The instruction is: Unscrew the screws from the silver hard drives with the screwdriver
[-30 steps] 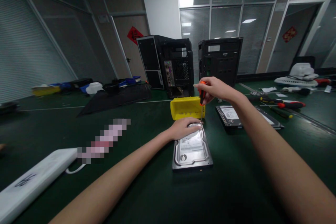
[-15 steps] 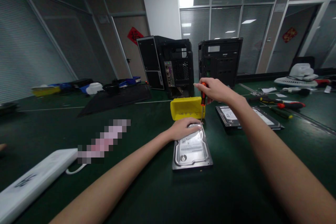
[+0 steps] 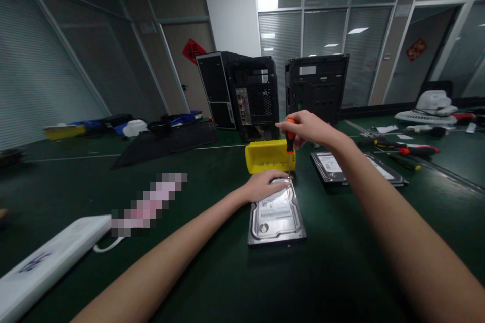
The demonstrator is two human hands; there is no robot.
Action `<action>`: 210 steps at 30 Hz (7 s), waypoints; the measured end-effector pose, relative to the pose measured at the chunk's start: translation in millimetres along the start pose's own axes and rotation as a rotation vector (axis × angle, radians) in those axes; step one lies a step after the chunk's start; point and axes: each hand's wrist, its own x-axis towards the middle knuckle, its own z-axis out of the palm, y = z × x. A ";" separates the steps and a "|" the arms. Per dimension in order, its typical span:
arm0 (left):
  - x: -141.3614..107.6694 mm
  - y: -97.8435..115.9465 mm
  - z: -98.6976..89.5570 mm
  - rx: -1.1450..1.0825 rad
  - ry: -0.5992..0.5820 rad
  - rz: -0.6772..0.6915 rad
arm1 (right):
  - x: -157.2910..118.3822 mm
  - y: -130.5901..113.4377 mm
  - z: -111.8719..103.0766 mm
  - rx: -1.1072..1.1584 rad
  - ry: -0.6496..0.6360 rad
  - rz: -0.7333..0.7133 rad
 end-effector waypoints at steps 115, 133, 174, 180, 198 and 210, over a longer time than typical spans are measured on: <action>-0.7 -1.3 -0.4 0.005 -0.003 0.016 | 2.4 10.7 3.5 0.062 -0.035 -0.072; -0.9 0.6 -0.7 0.012 -0.004 0.012 | 4.6 13.4 6.3 0.152 -0.104 -0.077; -1.3 -1.1 -0.4 0.015 -0.002 0.034 | -0.7 10.5 1.4 0.322 -0.206 -0.065; -0.8 -0.7 -0.6 0.006 -0.003 0.031 | -0.5 10.6 -1.9 0.298 -0.183 -0.077; -1.0 -2.6 -0.3 0.012 -0.005 0.026 | 0.3 13.8 -4.8 0.297 -0.230 -0.078; -3.9 -1.5 -0.5 0.036 0.004 0.014 | -8.9 -1.5 -8.3 0.176 -0.264 -0.002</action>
